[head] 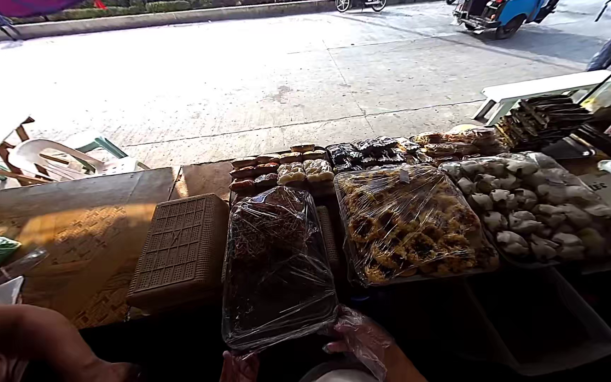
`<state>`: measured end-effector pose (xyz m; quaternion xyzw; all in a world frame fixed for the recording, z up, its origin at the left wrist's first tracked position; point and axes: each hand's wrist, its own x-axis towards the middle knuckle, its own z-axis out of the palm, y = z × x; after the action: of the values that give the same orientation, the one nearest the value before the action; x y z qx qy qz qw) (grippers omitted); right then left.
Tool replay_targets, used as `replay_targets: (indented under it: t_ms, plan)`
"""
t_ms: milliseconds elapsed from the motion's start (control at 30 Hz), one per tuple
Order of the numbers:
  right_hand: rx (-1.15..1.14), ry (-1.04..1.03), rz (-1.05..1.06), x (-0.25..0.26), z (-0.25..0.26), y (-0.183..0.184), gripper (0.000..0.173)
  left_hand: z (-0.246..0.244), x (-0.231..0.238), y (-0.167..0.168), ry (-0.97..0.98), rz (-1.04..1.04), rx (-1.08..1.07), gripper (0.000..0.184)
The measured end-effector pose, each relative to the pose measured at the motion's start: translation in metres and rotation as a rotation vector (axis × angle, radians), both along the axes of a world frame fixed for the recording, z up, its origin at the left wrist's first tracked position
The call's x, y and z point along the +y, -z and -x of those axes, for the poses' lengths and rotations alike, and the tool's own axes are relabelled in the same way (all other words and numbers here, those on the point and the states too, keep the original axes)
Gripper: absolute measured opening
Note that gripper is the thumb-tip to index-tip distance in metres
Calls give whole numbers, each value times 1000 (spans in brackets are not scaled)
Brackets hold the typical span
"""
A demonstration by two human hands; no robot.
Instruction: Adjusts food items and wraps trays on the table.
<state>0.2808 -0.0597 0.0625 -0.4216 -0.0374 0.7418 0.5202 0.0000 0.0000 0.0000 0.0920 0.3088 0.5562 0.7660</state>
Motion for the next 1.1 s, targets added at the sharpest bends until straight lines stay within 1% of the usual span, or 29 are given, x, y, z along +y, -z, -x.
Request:
replay_targets:
  t_ms: [33, 100, 133, 233, 267, 367, 433, 500, 600, 667, 733, 767, 800, 867, 967, 1033, 1100]
  plan:
    - [-34, -59, -41, -3, -2, -1, 31, 7, 1, 3, 35, -3, 58, 25]
    - [-61, -113, -81, -6, -3, 1, 30, 20, 1, 8, 51, 22, 201, 12]
    - [-72, -131, -76, -6, -2, 1, 28, 24, 2, 8, 55, 31, 264, 14]
    - [-174, -158, -17, 1, 5, 4, 16, 30, 3, 3, 70, 55, 383, 34]
    - [-225, -166, -15, 2, 8, 5, 12, 29, 2, 3, 71, 75, 417, 38]
    - [-322, -176, -67, 1, 12, 14, 7, 24, 0, 5, 57, 157, 480, 37]
    - [-345, -158, -150, -4, 9, 23, 9, 14, -2, 4, 23, 199, 432, 41]
    - [-367, -177, -192, -9, 4, 30, 10, 0, -1, 1, -14, 207, 314, 50]
    - [-455, -238, -151, -17, 4, 35, 7, -19, 0, -2, 6, 165, -32, 69]
    - [-515, -231, -96, -20, 7, 34, 7, -34, 0, -9, 41, 147, -162, 74]
    - [-555, -179, -32, -24, 13, 28, 9, -45, -2, -19, 66, 156, -220, 75]
    - [-554, -130, -2, -25, 16, 24, 16, -47, -2, -22, 87, 160, -244, 75]
    - [-521, -59, 22, -26, 19, 20, 28, -46, -1, -23, 112, 163, -259, 76]
    - [-413, 108, 30, -24, 22, 16, 45, -40, 0, -25, 170, 172, -277, 76]
    - [-268, 320, 40, -9, 26, 8, 58, -27, 2, -30, 244, 200, -296, 80]
    - [-203, 415, 16, 1, 35, 7, 61, -16, 3, -35, 269, 225, -241, 88]
    - [-198, 493, -47, 7, 48, 4, 54, -1, 4, -37, 276, 206, -169, 95]
